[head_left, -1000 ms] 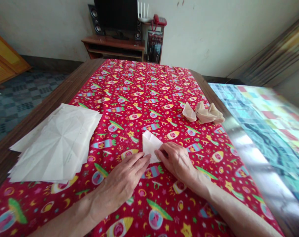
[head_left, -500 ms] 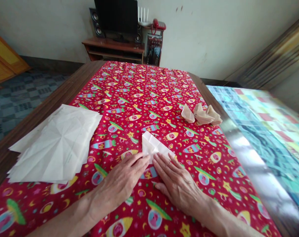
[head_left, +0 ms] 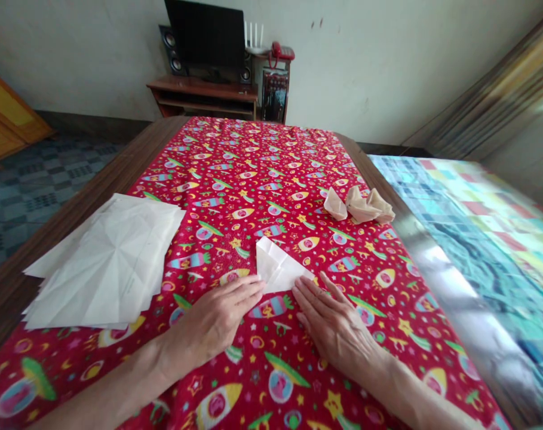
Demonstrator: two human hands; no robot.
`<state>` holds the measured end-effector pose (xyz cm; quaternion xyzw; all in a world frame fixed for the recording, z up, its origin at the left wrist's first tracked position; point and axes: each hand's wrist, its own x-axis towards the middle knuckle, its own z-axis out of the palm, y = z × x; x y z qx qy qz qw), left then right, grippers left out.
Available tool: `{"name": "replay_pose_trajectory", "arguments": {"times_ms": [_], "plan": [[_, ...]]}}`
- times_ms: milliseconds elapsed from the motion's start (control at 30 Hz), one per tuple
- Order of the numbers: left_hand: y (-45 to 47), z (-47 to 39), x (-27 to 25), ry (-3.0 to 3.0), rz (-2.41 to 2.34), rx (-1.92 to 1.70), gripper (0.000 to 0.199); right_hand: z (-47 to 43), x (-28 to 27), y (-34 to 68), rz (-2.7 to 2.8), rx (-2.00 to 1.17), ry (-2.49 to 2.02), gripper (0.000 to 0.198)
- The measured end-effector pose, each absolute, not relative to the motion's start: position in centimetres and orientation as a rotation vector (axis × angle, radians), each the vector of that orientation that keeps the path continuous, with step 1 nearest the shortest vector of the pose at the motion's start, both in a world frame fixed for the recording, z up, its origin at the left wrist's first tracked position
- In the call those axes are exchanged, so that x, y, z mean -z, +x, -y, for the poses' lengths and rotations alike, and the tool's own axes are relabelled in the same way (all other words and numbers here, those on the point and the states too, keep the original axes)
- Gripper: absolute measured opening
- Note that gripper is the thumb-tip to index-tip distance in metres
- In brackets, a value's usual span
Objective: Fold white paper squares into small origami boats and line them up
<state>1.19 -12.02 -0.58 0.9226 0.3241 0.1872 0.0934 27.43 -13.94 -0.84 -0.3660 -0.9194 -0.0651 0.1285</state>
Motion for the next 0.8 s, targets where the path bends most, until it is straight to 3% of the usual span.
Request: {"name": "replay_pose_trajectory", "arguments": {"times_ms": [100,267,567,800], "plan": [[1.8,9.9,0.3,2.589,-0.927,-0.74,0.038,13.7,1.1,26.9,2.614,0.226,-1.029,0.035],[3.2,7.1,0.0,2.601,-0.912,-0.613,0.03,13.1,1.2,26.1,2.56,0.276,-1.061,0.024],[2.6,8.2,0.4,2.488,-0.961,-0.663,0.038,10.4,-0.1,24.5,2.385,-0.042,-1.391,0.023],[1.8,9.4,1.0,2.494,-0.968,-0.699,0.048,8.8,2.0,24.4,2.24,-0.167,-1.31,0.018]]}}
